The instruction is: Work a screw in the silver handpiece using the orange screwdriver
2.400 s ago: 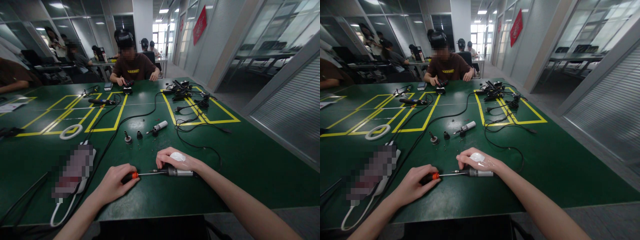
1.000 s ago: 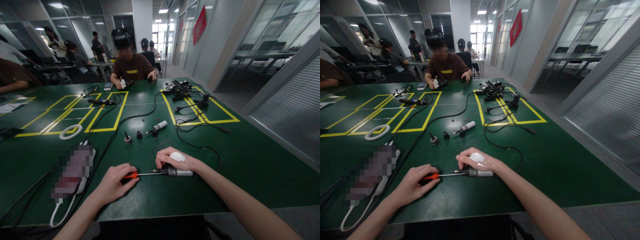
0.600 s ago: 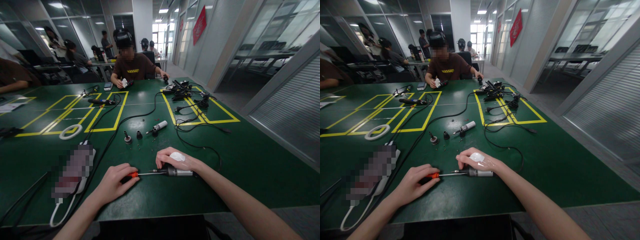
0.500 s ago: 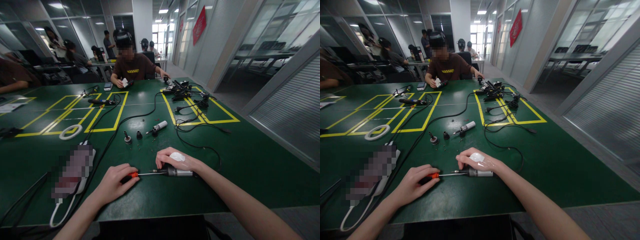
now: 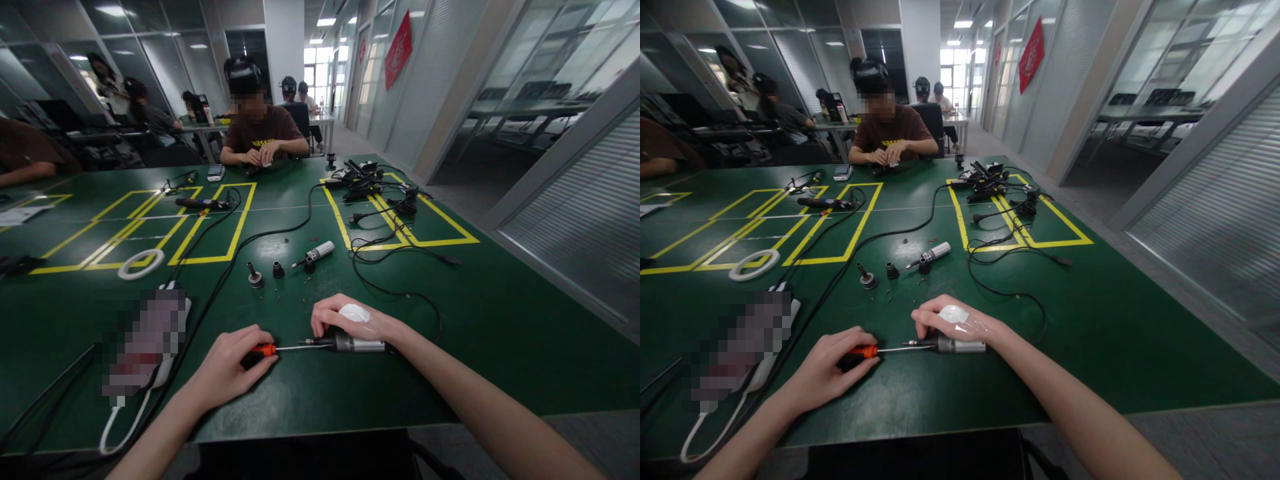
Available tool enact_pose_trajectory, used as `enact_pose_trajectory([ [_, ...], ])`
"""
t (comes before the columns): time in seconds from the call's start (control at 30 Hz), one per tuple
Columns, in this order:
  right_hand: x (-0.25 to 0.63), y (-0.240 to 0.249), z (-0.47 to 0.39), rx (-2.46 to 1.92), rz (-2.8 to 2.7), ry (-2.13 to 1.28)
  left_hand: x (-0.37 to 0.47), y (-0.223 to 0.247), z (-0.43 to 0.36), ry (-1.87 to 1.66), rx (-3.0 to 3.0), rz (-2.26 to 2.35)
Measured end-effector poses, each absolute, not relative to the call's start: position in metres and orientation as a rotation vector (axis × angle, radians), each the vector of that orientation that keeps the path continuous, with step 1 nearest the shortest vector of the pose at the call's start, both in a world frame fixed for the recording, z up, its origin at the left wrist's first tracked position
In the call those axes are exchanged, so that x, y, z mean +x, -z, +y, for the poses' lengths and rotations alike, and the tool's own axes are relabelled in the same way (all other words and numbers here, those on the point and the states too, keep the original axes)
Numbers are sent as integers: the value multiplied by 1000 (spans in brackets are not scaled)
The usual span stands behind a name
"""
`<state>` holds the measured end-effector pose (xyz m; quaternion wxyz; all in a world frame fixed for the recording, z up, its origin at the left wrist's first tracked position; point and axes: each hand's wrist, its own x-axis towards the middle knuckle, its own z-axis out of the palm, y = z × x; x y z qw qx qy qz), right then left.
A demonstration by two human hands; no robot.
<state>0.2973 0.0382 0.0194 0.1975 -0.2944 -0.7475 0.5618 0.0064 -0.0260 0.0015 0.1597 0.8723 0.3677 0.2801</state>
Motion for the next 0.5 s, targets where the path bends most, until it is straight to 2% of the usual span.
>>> enact_pose_trajectory([
  [0.5,297,-20,38,-822,-2090,-1592,5,0,-24,-812,2574,1038],
])
